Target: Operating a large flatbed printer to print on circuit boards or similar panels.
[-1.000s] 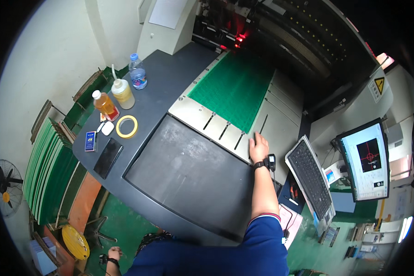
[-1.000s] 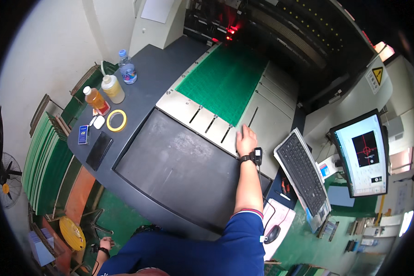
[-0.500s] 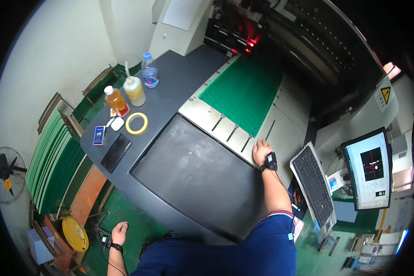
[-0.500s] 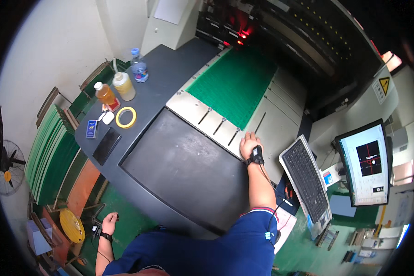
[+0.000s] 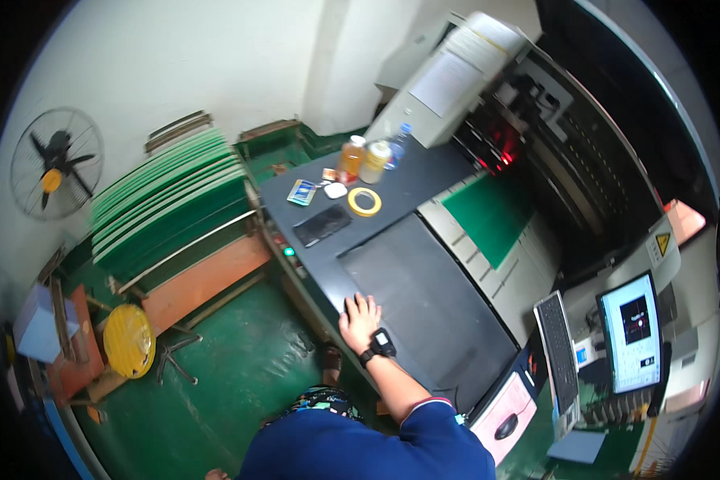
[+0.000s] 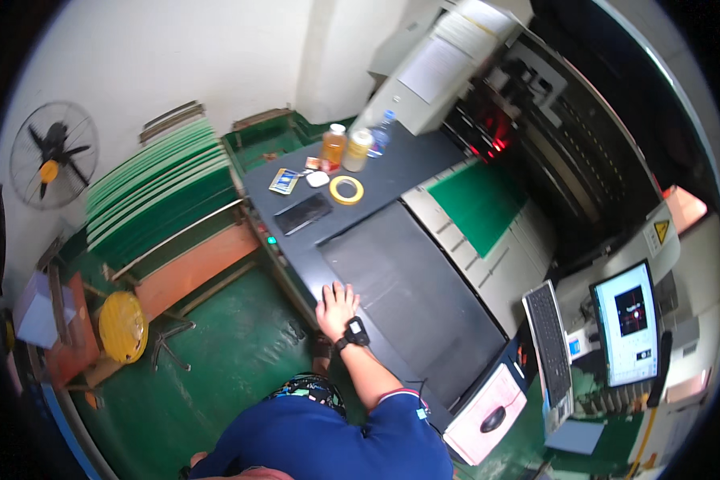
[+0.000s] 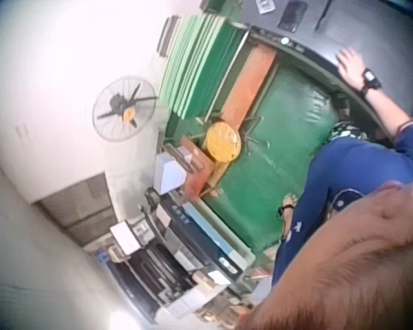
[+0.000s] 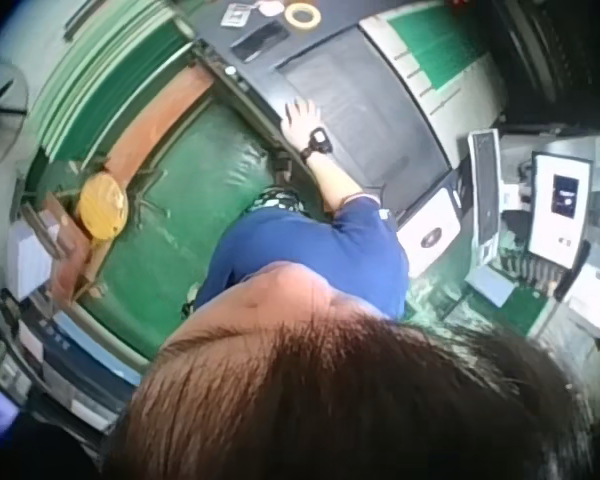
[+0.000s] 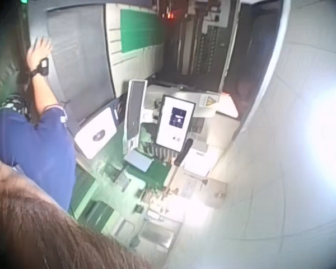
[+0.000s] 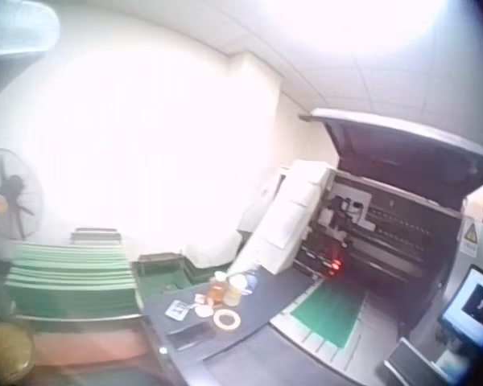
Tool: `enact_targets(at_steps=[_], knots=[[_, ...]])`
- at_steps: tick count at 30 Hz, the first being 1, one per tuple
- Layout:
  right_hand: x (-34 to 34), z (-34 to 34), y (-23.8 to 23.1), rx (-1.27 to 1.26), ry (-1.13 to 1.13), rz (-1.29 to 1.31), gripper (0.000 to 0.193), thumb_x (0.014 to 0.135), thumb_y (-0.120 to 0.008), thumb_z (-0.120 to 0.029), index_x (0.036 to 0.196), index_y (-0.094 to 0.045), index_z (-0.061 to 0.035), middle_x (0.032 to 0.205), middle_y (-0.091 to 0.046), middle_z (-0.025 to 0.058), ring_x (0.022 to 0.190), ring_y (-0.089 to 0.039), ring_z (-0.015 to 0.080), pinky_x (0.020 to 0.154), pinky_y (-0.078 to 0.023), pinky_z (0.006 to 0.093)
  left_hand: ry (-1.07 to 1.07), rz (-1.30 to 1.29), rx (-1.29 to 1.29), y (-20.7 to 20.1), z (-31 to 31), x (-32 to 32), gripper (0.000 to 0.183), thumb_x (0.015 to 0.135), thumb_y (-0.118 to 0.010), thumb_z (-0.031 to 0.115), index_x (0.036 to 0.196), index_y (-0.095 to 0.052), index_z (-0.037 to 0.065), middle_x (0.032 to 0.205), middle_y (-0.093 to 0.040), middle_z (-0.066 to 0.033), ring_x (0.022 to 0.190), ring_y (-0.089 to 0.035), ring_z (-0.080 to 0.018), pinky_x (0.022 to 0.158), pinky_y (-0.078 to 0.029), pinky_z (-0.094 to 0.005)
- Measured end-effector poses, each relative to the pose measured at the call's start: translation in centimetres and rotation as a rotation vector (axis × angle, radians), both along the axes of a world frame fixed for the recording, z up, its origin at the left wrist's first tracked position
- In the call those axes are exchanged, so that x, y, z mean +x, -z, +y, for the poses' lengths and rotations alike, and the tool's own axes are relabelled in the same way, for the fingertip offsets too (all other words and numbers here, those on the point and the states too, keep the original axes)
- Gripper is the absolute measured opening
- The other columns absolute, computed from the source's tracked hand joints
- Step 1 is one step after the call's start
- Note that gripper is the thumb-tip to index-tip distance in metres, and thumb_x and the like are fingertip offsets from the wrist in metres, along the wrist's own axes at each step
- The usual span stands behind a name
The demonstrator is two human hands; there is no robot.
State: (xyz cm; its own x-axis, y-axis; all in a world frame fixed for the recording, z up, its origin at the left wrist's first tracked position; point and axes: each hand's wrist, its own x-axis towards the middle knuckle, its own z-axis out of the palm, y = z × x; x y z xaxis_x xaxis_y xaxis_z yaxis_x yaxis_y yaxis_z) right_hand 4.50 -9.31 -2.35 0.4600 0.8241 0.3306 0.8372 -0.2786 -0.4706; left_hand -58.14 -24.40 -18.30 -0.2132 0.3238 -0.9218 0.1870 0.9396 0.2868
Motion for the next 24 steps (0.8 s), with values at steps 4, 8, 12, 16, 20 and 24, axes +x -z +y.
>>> enact_targets(at_steps=[4, 8, 12, 16, 20, 24], knots=[[-4.1, 2.3, 0.7, -0.476, 0.238, -0.25, 0.071, 0.077, -0.057, -0.031, 0.136, -0.03, -0.0028, 0.141, -0.026, 0.0239, 0.132, -0.019, 0.04, 0.106, -0.016, 0.0542, -0.117, -0.081, 0.013, 2.4, -4.9, -4.2, 0.015, 0.085, -0.049, 0.02, 0.086, -0.056, 0.007, 0.069, -0.055, -0.006, 0.055, -0.053, -0.0211, 0.047, -0.044, -0.0388], [-7.0, 4.8, -1.3, -0.482, 0.262, -0.293, 0.05, 0.071, -0.063, -0.024, 0.116, -0.052, -0.0053, 0.121, -0.049, 0.0164, 0.118, -0.041, 0.0346, 0.093, -0.038, 0.0517, -0.287, -0.145, 0.077, 3.1, -9.7, -7.8, 0.017, 0.084, -0.048, 0.022, 0.087, -0.057, 0.008, 0.068, -0.054, -0.007, 0.055, -0.053, -0.0236, 0.047, -0.044, -0.0424], [-10.5, 10.1, -1.4, -0.97, 0.624, -0.436, 0.05, 0.067, -0.07, -0.044, 0.104, -0.057, -0.013, 0.109, -0.055, 0.0044, 0.103, -0.054, 0.0191, 0.082, -0.05, 0.036, 0.316, 0.078, 0.458, 5.9, -12.9, -10.0, 0.017, 0.082, -0.049, 0.021, 0.085, -0.059, 0.008, 0.068, -0.055, -0.0077, 0.055, -0.054, -0.0244, 0.048, -0.045, -0.0437], [-4.3, 8.0, 5.6, -0.854, 1.202, -1.136, 0.015, 0.081, -0.048, -0.011, 0.073, -0.057, -0.0188, 0.069, -0.056, -0.0028, 0.059, -0.054, 0.0116, 0.045, -0.041, 0.0303, -0.377, -0.039, 0.504, 2.8, -4.4, -6.4, 0.014, 0.077, -0.048, 0.01, 0.079, -0.061, 0.004, 0.068, -0.058, -0.0066, 0.059, -0.057, -0.0181, 0.056, -0.048, -0.032], [-20.0, 12.0, 6.1, -0.465, 0.177, -0.664, 0.01, 0.081, -0.049, -0.016, 0.084, -0.058, -0.0136, 0.08, -0.058, 0.005, 0.072, -0.056, 0.0179, 0.06, -0.043, 0.0336, -0.624, 0.021, 0.456, -3.7, -2.6, -9.2, 0.02, 0.08, -0.045, 0.009, 0.086, -0.064, 0.004, 0.071, -0.06, -0.0059, 0.066, -0.059, -0.017, 0.061, -0.05, -0.0292], [-37.9, 19.2, 13.4, -0.852, -0.869, -0.461, 0.021, 0.082, -0.051, -0.021, 0.096, -0.06, -0.0084, 0.092, -0.061, 0.0128, 0.084, -0.059, 0.0242, 0.075, -0.045, 0.0369, -0.315, 0.274, 0.299, 2.5, -8.1, -12.7, 0.029, 0.075, -0.051, 0.011, 0.098, -0.067, 0.015, 0.102, -0.064, -0.0049, 0.093, -0.06, -0.0215, 0.082, -0.048, -0.0366]])
